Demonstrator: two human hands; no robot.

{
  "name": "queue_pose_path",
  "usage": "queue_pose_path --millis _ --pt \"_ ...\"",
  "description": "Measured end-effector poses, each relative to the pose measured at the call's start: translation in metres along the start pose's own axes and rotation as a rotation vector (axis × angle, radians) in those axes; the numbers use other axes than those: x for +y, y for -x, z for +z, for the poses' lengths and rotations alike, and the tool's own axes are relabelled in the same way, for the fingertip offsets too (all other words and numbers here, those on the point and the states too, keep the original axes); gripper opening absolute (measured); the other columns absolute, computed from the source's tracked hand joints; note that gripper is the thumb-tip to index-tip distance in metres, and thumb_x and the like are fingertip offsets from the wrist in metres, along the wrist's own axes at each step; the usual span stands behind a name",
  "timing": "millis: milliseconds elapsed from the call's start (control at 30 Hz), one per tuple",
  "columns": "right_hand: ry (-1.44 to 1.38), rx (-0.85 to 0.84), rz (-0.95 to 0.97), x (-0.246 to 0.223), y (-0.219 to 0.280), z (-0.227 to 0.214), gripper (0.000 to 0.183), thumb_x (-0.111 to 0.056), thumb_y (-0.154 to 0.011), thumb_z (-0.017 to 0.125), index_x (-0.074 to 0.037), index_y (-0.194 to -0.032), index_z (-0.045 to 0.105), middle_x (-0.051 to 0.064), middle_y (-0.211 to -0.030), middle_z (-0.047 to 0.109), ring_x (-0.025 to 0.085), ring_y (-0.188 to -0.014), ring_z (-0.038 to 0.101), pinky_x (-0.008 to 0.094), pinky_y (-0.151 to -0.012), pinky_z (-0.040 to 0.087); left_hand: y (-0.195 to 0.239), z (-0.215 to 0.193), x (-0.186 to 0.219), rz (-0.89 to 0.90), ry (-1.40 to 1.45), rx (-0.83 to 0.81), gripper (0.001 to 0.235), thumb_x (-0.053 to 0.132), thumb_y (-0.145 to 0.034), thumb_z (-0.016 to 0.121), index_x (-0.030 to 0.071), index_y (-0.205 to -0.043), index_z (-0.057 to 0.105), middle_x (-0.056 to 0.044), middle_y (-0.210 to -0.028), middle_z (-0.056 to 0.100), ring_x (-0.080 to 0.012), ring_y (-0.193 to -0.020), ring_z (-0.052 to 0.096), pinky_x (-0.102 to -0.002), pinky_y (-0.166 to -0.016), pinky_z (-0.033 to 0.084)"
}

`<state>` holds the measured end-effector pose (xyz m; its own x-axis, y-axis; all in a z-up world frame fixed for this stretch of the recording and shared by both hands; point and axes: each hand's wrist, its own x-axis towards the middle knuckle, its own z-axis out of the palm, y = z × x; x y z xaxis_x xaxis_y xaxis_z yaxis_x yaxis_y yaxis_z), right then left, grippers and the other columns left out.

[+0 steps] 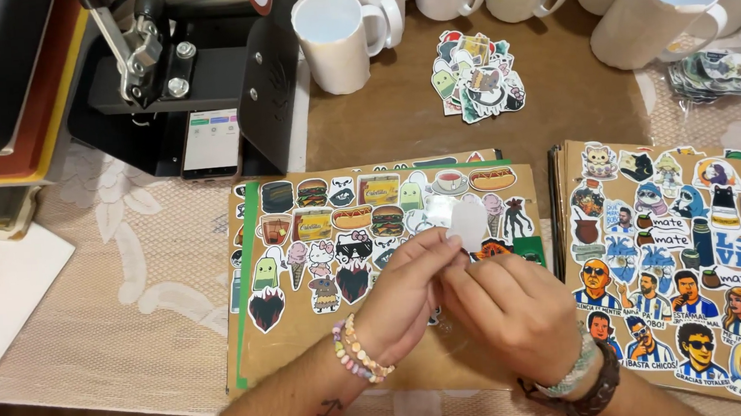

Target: Peeling and applying various stickers onto a cardboard sheet to create a collage.

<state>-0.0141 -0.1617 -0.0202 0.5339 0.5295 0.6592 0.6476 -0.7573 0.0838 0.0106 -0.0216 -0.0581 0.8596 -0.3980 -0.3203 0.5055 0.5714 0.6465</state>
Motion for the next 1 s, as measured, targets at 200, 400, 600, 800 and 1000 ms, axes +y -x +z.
queue_pose_path --millis 200,400,600,800,1000 --pt "-0.229 -0.098 0.387 -0.003 0.007 0.014 0.017 -0.018 -0.092 0.072 -0.011 -0.082 0.060 0.003 -0.080 0.062 0.026 -0.074 0.054 0.038 -0.063 0.041 -0.008 -0.008 -0.018 0.175 -0.238 0.061 0.021 0.019 -0.103 0.056 0.017 -0.081 0.056 0.009 -0.074 0.051 -0.0025 -0.068 0.042 -0.021 -0.059 0.034" --pt "-0.742 -0.041 0.901 0.029 -0.003 -0.017 0.031 -0.012 -0.081 0.080 -0.005 -0.108 0.065 0.007 -0.109 0.064 0.014 -0.099 0.063 0.025 -0.075 0.059 -0.009 -0.007 -0.002 0.156 -0.227 0.016 0.025 0.025 -0.104 0.053 0.016 -0.082 0.045 0.007 -0.063 0.021 -0.0034 -0.052 0.021 -0.020 -0.043 0.014" --pt "-0.667 -0.209 0.679 0.048 -0.024 -0.015 0.008 -0.015 -0.086 0.075 -0.013 -0.094 0.078 -0.001 -0.090 0.079 0.008 -0.072 0.070 0.023 -0.064 0.056 0.001 0.004 0.008 0.478 -0.698 -0.047 0.032 0.021 -0.102 0.052 0.009 -0.126 0.069 -0.005 -0.123 0.073 -0.0073 -0.080 0.061 -0.024 -0.064 0.051" --pt "-0.111 0.098 0.438 0.144 -0.042 0.077 0.011 -0.012 -0.091 0.085 -0.019 -0.095 0.077 0.000 -0.076 0.071 0.027 -0.077 0.072 0.036 -0.071 0.053 -0.003 0.001 0.007 0.472 -0.469 -0.004 0.052 0.011 -0.106 0.044 -0.001 -0.155 0.033 -0.005 -0.054 0.048 -0.0080 -0.040 0.048 -0.016 -0.038 0.043" --pt "0.322 -0.259 0.282 0.191 -0.028 0.157 0.013 -0.027 -0.089 0.068 -0.036 -0.090 0.076 -0.017 -0.099 0.069 0.008 -0.113 0.061 0.024 -0.080 0.057 0.001 0.008 0.007 0.531 -0.536 -0.058 0.052 0.004 -0.104 0.044 -0.003 -0.154 0.031 -0.030 -0.117 0.066 -0.0055 -0.053 0.054 -0.017 -0.046 0.048"
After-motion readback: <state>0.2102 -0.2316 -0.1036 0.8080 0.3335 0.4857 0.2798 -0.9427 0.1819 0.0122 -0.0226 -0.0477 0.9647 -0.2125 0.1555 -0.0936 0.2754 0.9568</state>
